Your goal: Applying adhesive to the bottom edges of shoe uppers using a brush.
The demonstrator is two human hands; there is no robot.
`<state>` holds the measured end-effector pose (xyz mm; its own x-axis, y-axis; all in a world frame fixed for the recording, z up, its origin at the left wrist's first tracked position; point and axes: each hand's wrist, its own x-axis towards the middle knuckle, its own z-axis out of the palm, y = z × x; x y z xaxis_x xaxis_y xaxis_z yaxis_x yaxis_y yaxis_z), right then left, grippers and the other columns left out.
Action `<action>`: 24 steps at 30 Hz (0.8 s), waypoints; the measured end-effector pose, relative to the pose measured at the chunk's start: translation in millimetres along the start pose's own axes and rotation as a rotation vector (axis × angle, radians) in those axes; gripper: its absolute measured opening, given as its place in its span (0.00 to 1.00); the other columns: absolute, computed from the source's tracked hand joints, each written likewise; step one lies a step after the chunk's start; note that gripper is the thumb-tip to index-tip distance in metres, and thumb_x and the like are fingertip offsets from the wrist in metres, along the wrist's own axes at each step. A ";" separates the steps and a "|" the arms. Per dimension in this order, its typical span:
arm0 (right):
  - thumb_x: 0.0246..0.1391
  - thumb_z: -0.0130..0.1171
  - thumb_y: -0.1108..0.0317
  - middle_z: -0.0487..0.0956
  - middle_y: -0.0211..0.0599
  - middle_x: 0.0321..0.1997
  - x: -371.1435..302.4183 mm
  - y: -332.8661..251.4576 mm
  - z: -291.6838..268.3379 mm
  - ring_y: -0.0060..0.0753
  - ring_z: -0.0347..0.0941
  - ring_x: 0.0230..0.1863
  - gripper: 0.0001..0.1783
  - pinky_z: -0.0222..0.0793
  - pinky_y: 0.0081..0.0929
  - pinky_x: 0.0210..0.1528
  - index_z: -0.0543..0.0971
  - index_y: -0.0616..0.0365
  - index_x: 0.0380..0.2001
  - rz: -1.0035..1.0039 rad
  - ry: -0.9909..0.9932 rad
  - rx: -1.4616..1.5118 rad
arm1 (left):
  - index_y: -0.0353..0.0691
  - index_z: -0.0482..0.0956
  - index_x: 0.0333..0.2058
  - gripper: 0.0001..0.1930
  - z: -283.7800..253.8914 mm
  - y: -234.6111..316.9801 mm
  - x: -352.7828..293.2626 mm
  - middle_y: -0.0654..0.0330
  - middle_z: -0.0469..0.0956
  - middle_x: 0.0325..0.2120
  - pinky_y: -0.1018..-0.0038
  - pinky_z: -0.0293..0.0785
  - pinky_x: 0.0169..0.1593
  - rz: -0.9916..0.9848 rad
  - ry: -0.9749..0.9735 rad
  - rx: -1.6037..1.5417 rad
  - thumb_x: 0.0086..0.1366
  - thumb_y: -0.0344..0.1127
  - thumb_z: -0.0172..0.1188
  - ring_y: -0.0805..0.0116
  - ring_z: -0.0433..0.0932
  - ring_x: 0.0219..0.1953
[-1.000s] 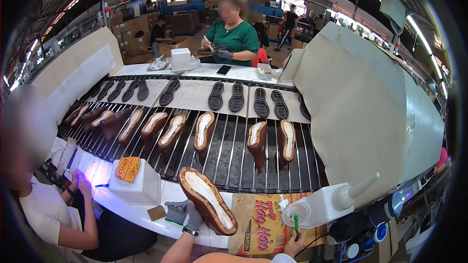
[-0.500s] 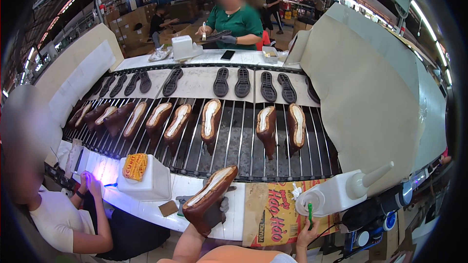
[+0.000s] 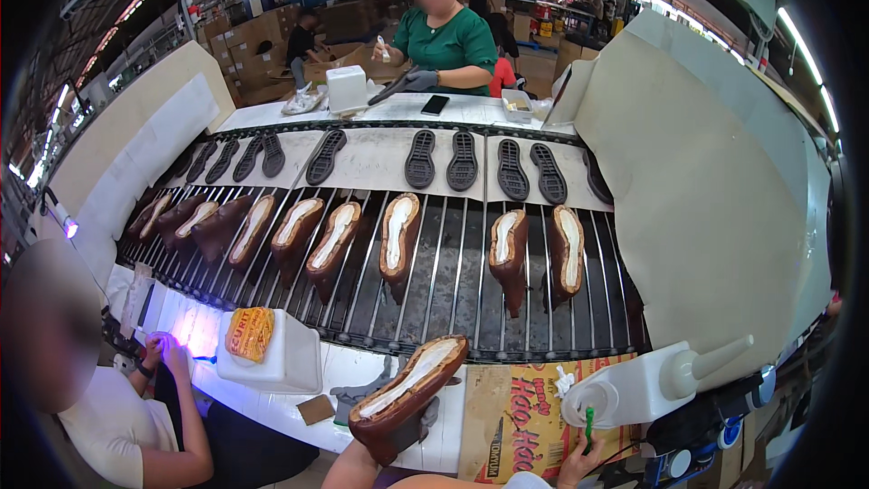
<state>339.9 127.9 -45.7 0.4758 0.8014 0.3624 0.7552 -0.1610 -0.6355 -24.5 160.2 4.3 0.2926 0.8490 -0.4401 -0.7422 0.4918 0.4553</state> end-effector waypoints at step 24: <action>0.65 0.46 0.70 0.63 0.27 0.20 1.8 13.9 0.4 0.19 0.55 0.23 0.17 0.53 0.21 0.25 0.64 0.60 0.21 0.109 0.065 0.348 | 0.40 0.71 0.54 0.25 20.1 28.3 13.2 0.60 0.73 0.29 0.76 0.70 0.31 0.536 0.005 0.607 0.55 0.31 0.55 0.70 0.72 0.28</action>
<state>351.1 127.4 -54.2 0.5809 0.7505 0.3152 0.5052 -0.0288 -0.8626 -29.5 189.2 26.9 -0.0137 0.9989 -0.0452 -0.3234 0.0384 0.9455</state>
